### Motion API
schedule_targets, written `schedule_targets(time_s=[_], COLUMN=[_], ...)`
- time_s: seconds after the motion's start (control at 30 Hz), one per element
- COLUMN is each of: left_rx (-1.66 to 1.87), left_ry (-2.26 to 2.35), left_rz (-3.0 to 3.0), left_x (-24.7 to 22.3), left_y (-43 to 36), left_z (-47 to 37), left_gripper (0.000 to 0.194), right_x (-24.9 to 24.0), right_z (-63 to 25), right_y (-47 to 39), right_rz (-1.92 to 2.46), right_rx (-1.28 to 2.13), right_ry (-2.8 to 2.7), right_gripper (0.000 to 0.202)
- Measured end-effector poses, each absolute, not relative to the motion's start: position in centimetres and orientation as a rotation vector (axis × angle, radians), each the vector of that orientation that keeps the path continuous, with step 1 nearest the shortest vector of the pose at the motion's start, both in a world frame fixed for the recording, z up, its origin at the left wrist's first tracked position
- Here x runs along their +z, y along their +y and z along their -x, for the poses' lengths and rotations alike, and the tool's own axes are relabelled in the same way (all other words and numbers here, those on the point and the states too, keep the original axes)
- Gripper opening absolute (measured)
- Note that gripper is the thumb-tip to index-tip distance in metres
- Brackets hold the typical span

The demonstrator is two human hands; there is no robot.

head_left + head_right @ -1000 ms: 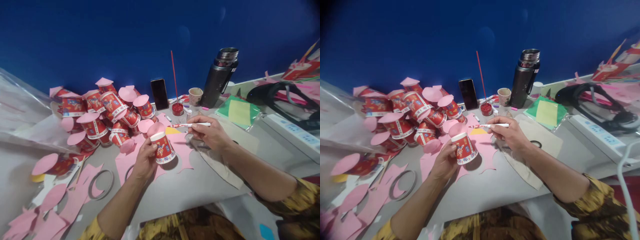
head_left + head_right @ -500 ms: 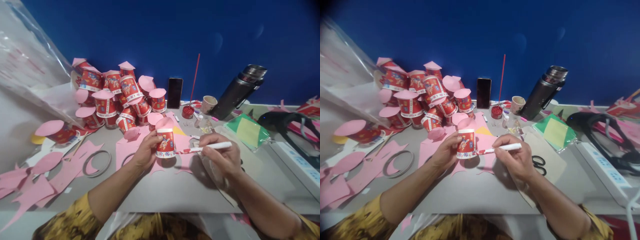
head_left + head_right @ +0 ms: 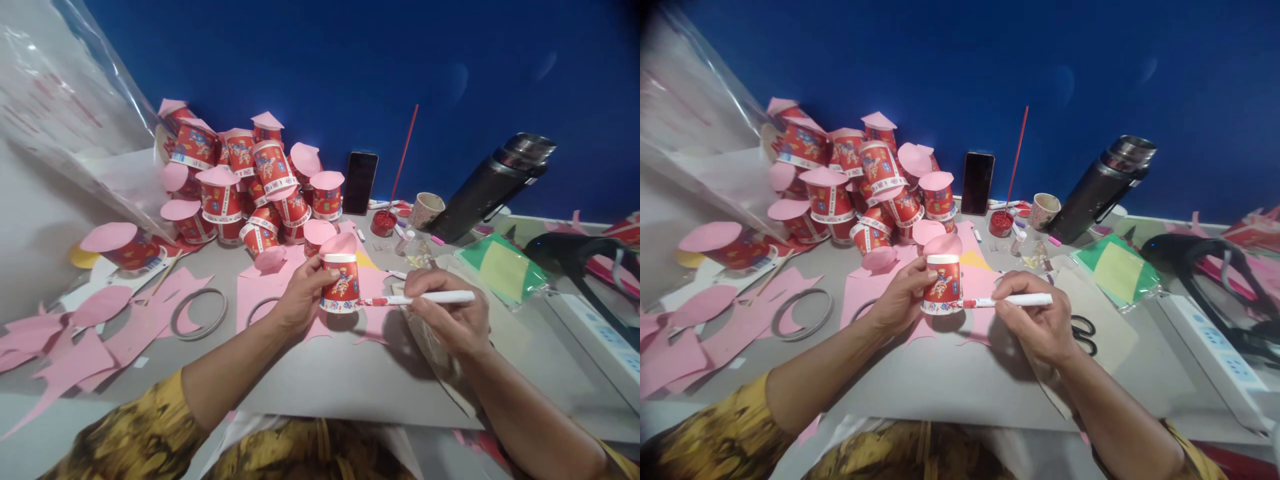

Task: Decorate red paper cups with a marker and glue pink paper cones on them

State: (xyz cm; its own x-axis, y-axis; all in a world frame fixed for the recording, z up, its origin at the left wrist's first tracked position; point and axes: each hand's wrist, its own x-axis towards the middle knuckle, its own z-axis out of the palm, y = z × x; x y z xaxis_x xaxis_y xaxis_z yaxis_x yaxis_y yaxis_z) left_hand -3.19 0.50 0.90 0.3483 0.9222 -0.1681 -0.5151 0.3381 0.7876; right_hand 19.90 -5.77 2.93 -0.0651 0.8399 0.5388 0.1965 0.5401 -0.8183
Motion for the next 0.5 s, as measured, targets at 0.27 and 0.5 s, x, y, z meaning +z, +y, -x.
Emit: schedule_targets(time_s=[0.27,0.5], left_rx=[1.113,1.133], left_ry=[0.754,0.773], left_rz=[-0.766,-0.766], left_x=[0.9,0.6], left_y=[0.2,0.1], left_z=[3.1,3.0], left_gripper=[0.056,0.055], right_x=[4.1,3.8], right_z=[-18.6,-18.4], right_y=[-6.1,-6.0], right_rz=[0.816,0.806], right_rx=[0.546,0.493], right_ry=[-1.790,-1.862], right_gripper=[0.014,0.016])
